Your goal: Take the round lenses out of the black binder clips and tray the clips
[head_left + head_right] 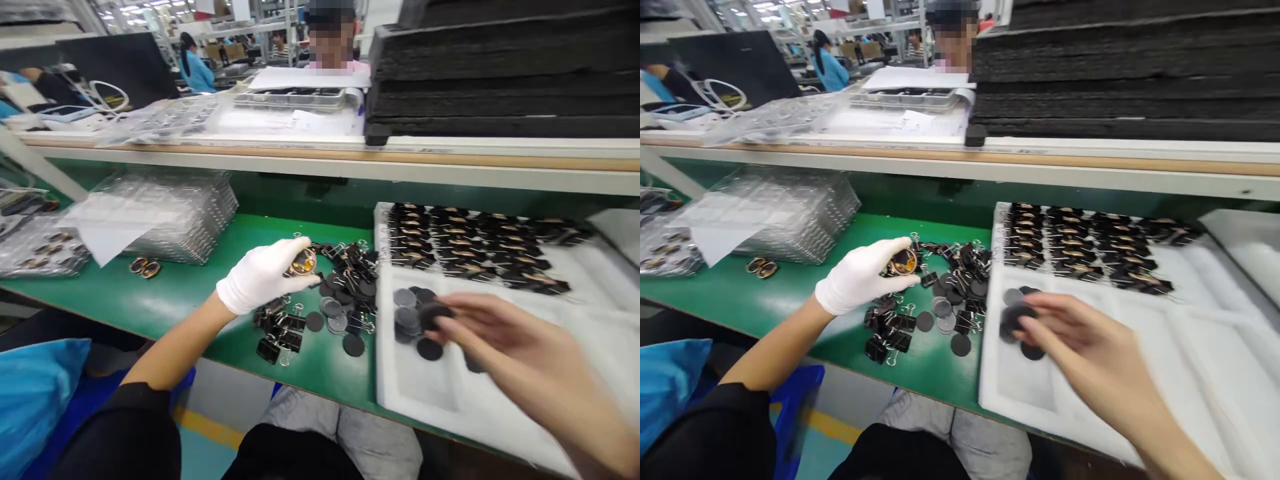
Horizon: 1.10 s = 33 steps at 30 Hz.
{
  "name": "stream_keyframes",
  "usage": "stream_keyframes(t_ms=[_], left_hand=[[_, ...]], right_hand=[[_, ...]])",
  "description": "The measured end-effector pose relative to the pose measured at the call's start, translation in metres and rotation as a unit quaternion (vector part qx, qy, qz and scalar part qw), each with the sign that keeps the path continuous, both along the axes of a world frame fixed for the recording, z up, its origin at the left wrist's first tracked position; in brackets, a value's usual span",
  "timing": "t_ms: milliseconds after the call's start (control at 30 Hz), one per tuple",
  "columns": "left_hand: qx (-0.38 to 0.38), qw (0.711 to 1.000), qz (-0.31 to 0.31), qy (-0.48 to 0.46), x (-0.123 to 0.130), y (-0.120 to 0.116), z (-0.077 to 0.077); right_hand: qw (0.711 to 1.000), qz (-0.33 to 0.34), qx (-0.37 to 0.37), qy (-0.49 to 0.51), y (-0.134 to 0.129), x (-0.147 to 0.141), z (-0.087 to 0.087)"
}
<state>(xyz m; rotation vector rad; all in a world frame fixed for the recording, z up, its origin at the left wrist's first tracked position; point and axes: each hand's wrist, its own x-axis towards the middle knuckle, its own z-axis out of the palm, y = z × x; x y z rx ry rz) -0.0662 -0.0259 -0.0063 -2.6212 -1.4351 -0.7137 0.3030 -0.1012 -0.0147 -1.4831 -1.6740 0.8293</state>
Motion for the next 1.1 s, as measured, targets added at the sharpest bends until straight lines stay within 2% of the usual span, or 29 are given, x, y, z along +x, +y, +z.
stream_keyframes(t_ms=[33,67,167,300,367,433,500,533,600,667,733,800,900,1000,1100], left_hand=[[-0.011,0.999,-0.037,0.0,0.019,0.002,0.006],[-0.028,0.997,-0.073,-0.004,0.036,0.005,0.011],[-0.083,0.982,-0.167,-0.039,0.071,0.01,0.021],[-0.134,0.962,-0.223,-0.078,0.086,0.016,0.021],[-0.137,0.963,-0.219,-0.073,0.087,0.018,0.016],[-0.126,0.967,-0.214,-0.055,0.088,0.02,0.009],[-0.099,0.97,-0.22,-0.018,0.089,0.022,0.003],[-0.075,0.971,-0.228,0.006,0.089,0.024,0.001],[-0.024,0.968,-0.243,0.05,0.087,0.028,0.002],[-0.006,0.967,-0.246,0.064,0.082,0.035,0.007],[-0.029,0.974,-0.22,0.047,0.076,0.042,0.013],[-0.046,0.985,-0.163,0.046,0.072,0.046,0.017],[-0.04,0.986,-0.086,0.141,0.075,0.047,0.01],[-0.069,0.975,-0.024,0.21,0.085,0.043,-0.006],[-0.151,0.973,0.027,0.175,0.092,0.043,-0.016]], right_hand=[[0.998,0.009,0.023,0.056,0.007,-0.018,0.005],[0.993,0.018,0.088,0.083,0.014,-0.034,0.009],[0.958,0.089,0.272,0.011,0.035,-0.058,0.012],[0.895,0.191,0.396,-0.072,0.047,-0.053,-0.005],[0.885,0.195,0.419,-0.054,0.049,-0.053,-0.014],[0.917,0.155,0.368,0.017,0.049,-0.058,-0.019],[0.965,0.101,0.209,0.124,0.049,-0.065,-0.02],[0.974,0.083,0.105,0.18,0.05,-0.068,-0.019],[0.956,0.068,-0.084,0.274,0.055,-0.069,-0.018],[0.917,0.051,-0.189,0.348,0.06,-0.065,-0.016],[0.88,0.019,-0.223,0.419,0.065,-0.058,-0.014],[0.849,-0.011,-0.23,0.475,0.069,-0.05,-0.011],[0.816,-0.045,-0.233,0.526,0.072,-0.043,-0.006],[0.804,-0.062,-0.239,0.541,0.072,-0.04,-0.003],[0.818,-0.038,-0.246,0.519,0.069,-0.041,-0.004]])
